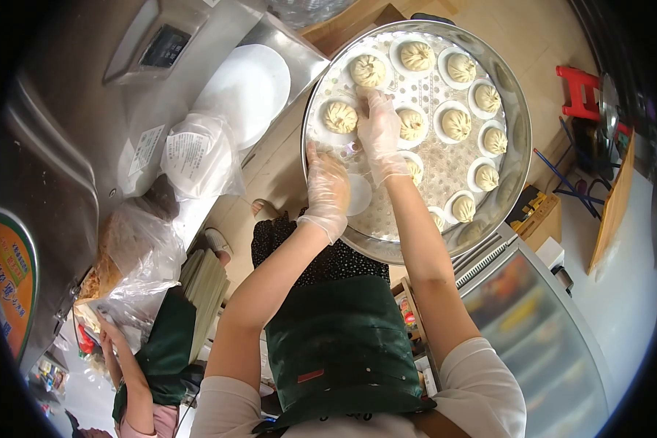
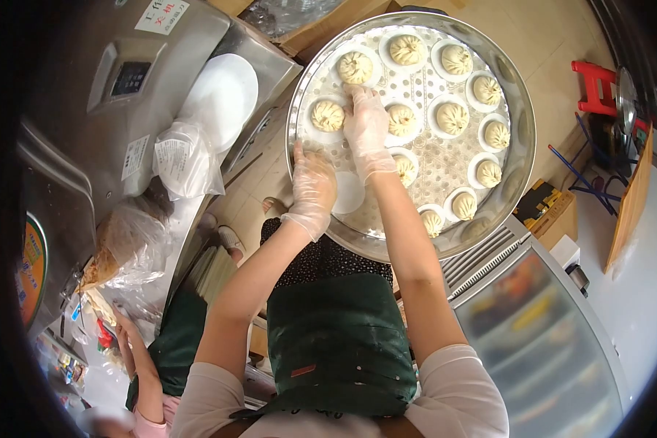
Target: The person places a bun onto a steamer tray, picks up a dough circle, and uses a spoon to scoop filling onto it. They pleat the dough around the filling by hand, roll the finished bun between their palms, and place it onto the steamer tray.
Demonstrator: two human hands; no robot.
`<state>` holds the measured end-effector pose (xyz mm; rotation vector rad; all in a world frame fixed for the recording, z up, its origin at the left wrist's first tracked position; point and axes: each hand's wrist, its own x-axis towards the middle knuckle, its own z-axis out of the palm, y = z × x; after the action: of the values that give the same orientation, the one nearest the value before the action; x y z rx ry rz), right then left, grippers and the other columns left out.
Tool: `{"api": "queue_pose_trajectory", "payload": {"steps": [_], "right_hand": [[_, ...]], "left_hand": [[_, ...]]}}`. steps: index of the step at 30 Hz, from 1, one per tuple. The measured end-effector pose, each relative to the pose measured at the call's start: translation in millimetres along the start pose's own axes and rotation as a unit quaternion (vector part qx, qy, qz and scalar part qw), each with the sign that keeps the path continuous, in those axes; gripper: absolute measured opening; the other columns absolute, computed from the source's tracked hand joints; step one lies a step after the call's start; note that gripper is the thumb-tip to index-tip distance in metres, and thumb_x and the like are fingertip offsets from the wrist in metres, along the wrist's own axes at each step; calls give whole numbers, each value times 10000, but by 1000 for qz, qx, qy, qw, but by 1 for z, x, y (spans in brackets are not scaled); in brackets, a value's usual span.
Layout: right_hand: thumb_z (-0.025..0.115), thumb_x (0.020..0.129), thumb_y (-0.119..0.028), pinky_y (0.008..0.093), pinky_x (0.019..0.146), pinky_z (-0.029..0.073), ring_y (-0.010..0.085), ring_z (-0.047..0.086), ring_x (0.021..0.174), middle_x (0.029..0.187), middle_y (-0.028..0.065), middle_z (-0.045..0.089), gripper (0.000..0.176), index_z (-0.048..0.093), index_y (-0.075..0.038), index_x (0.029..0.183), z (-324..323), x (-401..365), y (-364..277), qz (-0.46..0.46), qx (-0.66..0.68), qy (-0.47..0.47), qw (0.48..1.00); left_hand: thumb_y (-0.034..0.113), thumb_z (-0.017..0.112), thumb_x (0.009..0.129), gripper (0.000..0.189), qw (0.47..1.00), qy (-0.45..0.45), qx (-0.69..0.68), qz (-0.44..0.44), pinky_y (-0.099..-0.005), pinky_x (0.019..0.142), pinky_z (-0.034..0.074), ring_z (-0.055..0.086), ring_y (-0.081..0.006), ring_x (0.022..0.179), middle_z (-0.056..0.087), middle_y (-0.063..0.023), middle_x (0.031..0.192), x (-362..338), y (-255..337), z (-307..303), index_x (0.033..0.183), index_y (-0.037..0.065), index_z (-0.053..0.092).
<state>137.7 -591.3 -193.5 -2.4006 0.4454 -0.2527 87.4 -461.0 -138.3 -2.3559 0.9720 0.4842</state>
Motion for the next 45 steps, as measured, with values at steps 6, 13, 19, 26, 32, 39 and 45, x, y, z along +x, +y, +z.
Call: {"api": "queue_pose_trajectory", "payload": {"steps": [6,13,19,26,32,39,45], "right_hand": [[642,841,-17,396,820,530,327,674,930,992,149,701,305,639,-47,1144,-5,-16,-14,184,50,-20,981],[676,846,-73,373,788,540,277,701,857,924,109,726,301,648,-56,1146,-3,-24,-33,274,16,-12,961],[657,841,-46,400,791,535,306,688,855,917,119,719,277,667,-48,1117,0,-26,-28,230,38,27,972],[646,860,-44,387,798,530,295,681,888,942,126,714,263,673,-61,1122,-1,-10,-20,158,36,56,985],[605,895,-3,335,848,527,235,691,926,990,134,715,259,644,-26,1151,-5,-26,-35,265,138,37,954],[485,904,47,356,890,517,275,679,1013,1075,192,692,360,630,-34,1223,1,-31,-35,162,98,29,982],[517,899,1,389,860,525,309,673,1001,1100,195,681,397,603,-68,1280,-17,-35,-42,135,-59,12,989]], "left_hand": [[127,467,943,332,999,-41,-13,12,-581,1193,146,594,-294,1063,659,-135,1059,3,1,-2,1180,-17,648],[158,492,927,298,998,-36,-41,13,-543,1186,181,593,-279,1063,668,-123,1018,2,1,-2,1087,-1,687],[141,494,920,281,999,6,-32,1,-548,1187,179,601,-264,1002,667,-107,981,0,3,1,1069,0,687],[136,472,936,306,1000,-8,-16,4,-576,1188,162,596,-284,1061,664,-122,1051,-1,3,0,1124,0,671],[136,442,965,334,998,-51,-23,31,-614,1186,138,590,-317,1104,652,-143,1088,2,3,-2,1198,6,644],[179,492,940,314,999,-32,-5,0,-553,1202,133,587,-269,1103,667,-110,1076,2,5,0,1153,29,667],[152,483,932,316,1000,2,-24,3,-556,1203,126,598,-284,1115,687,-114,1074,-4,3,3,1150,5,659]]}}
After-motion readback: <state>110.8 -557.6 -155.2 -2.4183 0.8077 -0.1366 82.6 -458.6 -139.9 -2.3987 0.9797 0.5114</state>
